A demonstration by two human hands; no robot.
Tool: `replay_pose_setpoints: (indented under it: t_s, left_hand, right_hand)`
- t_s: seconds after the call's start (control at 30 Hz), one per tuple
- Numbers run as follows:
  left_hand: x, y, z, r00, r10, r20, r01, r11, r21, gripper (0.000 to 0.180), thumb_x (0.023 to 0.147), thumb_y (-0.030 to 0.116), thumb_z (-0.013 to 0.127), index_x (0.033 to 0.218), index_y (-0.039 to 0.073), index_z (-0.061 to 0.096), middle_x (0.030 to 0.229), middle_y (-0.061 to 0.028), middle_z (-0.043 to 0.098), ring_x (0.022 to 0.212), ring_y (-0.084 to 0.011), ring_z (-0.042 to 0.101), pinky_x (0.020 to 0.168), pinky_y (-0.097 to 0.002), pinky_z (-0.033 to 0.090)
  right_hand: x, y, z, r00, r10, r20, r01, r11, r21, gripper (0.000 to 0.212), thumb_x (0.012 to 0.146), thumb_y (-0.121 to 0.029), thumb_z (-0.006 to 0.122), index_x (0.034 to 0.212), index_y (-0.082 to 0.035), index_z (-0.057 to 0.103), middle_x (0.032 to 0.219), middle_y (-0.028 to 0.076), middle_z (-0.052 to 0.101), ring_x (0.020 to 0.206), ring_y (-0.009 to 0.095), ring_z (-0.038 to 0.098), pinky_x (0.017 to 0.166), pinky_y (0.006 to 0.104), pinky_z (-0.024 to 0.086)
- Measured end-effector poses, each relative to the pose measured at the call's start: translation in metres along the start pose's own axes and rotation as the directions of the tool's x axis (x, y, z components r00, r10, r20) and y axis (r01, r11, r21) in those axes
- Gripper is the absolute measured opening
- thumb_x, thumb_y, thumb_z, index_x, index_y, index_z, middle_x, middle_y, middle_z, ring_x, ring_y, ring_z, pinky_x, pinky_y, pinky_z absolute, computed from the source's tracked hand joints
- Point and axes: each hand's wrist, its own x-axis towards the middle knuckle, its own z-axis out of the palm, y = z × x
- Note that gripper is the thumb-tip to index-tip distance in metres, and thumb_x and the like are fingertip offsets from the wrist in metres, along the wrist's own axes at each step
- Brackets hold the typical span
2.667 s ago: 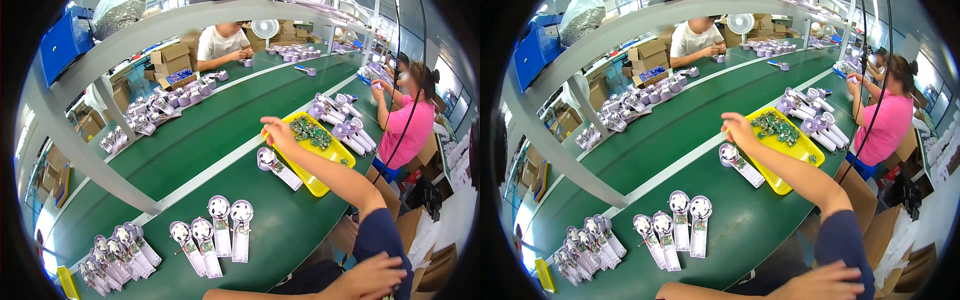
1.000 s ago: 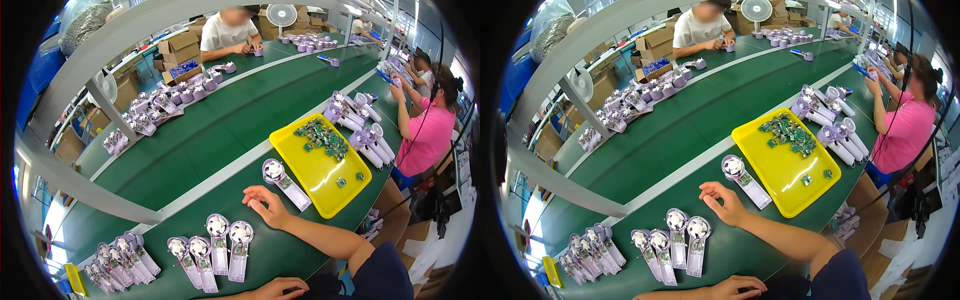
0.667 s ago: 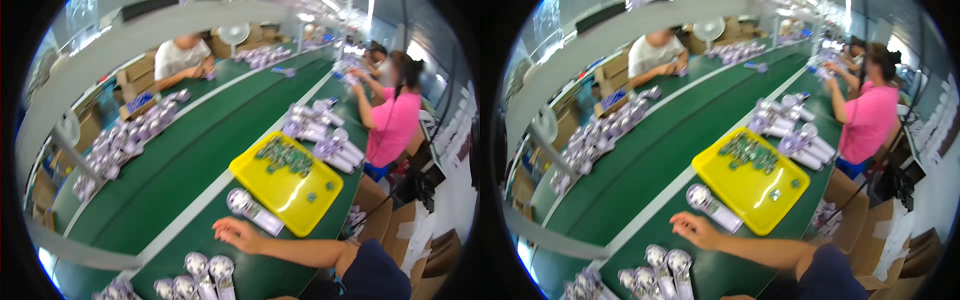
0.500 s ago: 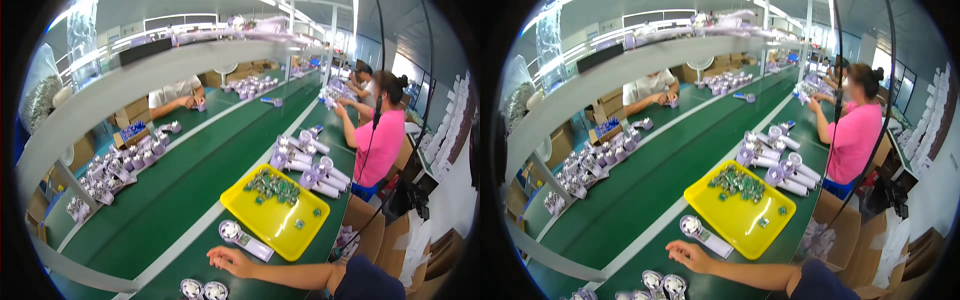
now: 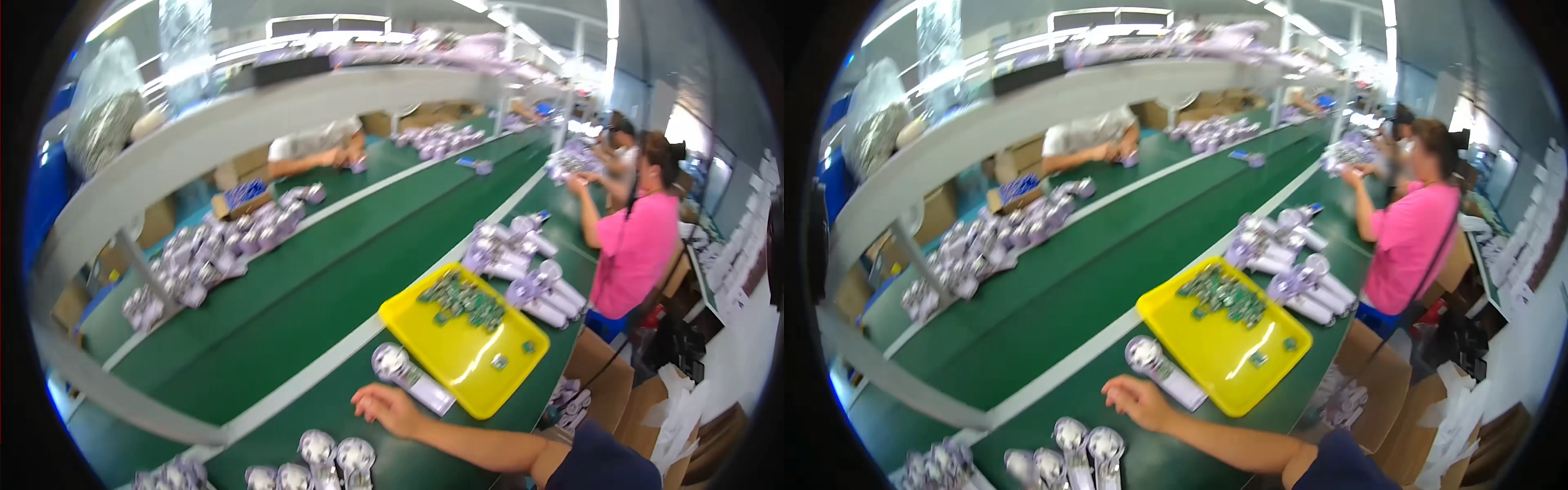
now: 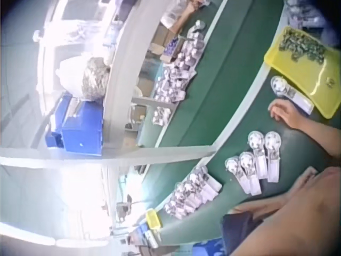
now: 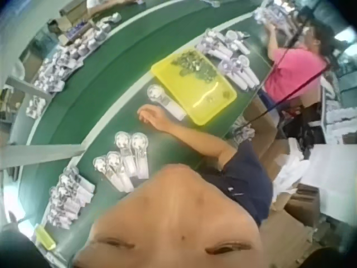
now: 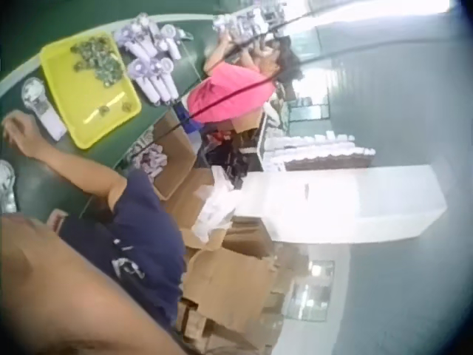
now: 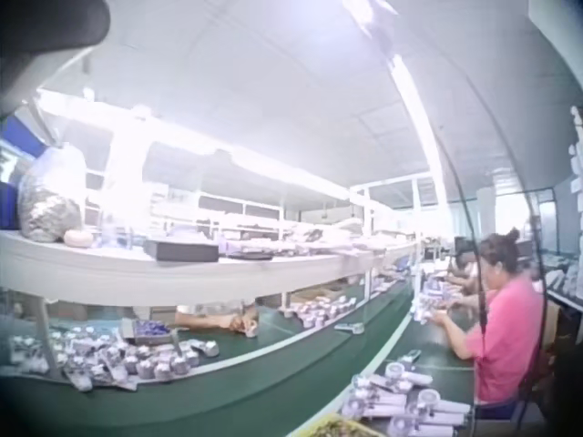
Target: Assembling internal components and wiring into plastic housings for handheld fans.
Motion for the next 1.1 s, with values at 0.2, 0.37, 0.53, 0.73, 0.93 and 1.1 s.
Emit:
replay_pose_setpoints:
  t_s: [0.2, 0.37, 0.53, 0.73, 0.93, 1.1]
  left_hand:
    - [-0.002, 0.130, 0.040, 0.998, 0.060, 0.001, -0.059, 0.982, -0.180, 0.031, 0.094, -0.001, 0.071, 0.122, 0.007, 0.061, 0.117, -0.0078, 0.065, 0.108, -0.0178, 0.062, 0.095, -0.0319, 0.048]
    - [0.001, 0.097, 0.021, 0.976, -0.212, -0.044, 0.215, 0.973, 0.081, 0.028, 0.100, -0.001, 0.067, 0.125, 0.009, 0.061, 0.119, -0.0043, 0.064, 0.108, -0.0141, 0.061, 0.096, -0.0312, 0.049]
    - [-0.004, 0.096, 0.013, 0.983, -0.170, -0.069, 0.184, 0.927, 0.328, 0.021, 0.109, 0.008, 0.057, 0.130, 0.005, 0.059, 0.115, -0.0048, 0.066, 0.103, -0.0129, 0.063, 0.086, -0.0295, 0.052]
    - [-0.006, 0.101, 0.014, 0.981, -0.170, -0.094, 0.191, 0.934, 0.303, 0.019, 0.107, 0.007, 0.060, 0.125, 0.003, 0.064, 0.116, -0.0102, 0.069, 0.105, -0.0190, 0.067, 0.091, -0.0340, 0.054]
    - [-0.003, 0.106, 0.011, 0.993, -0.103, -0.054, 0.116, 0.856, 0.504, 0.021, 0.103, 0.004, 0.061, 0.123, 0.001, 0.065, 0.113, -0.0155, 0.070, 0.103, -0.0251, 0.069, 0.090, -0.0373, 0.055]
    - [-0.002, 0.106, 0.011, 0.990, -0.133, -0.055, 0.142, 0.856, 0.497, 0.022, 0.101, 0.003, 0.062, 0.123, 0.001, 0.065, 0.112, -0.0159, 0.071, 0.103, -0.0252, 0.070, 0.088, -0.0371, 0.056]
  right_hand:
    - [0.003, -0.022, 0.006, 0.997, -0.017, 0.072, 0.016, 1.000, 0.019, 0.023, 0.110, -0.021, 0.056, 0.119, -0.002, 0.067, 0.095, 0.004, 0.069, 0.077, 0.007, 0.060, 0.072, 0.0230, 0.050]
    - [-0.005, -0.019, 0.005, 0.996, -0.015, 0.084, 0.014, 1.000, 0.015, 0.023, 0.109, -0.022, 0.057, 0.117, -0.002, 0.067, 0.093, 0.002, 0.069, 0.076, 0.006, 0.059, 0.071, 0.0220, 0.050]
    - [-0.008, -0.019, 0.007, 0.995, 0.000, 0.098, -0.001, 1.000, 0.007, 0.023, 0.109, -0.021, 0.057, 0.116, -0.002, 0.067, 0.093, 0.002, 0.069, 0.075, 0.006, 0.059, 0.070, 0.0217, 0.049]
    - [-0.005, -0.023, 0.009, 0.994, 0.029, 0.106, -0.033, 0.999, 0.028, 0.020, 0.108, -0.019, 0.059, 0.116, -0.002, 0.067, 0.092, 0.003, 0.069, 0.075, 0.007, 0.060, 0.070, 0.0221, 0.051]
    - [-0.003, -0.025, 0.009, 0.993, 0.047, 0.110, -0.045, 0.999, -0.024, 0.019, 0.107, -0.018, 0.061, 0.114, -0.001, 0.068, 0.091, 0.004, 0.071, 0.077, 0.007, 0.063, 0.071, 0.0223, 0.052]
    - [-0.003, -0.023, 0.009, 0.995, 0.026, 0.093, -0.020, 0.998, -0.065, 0.019, 0.106, -0.018, 0.063, 0.111, -0.001, 0.070, 0.089, 0.004, 0.074, 0.074, 0.007, 0.065, 0.070, 0.0226, 0.053]
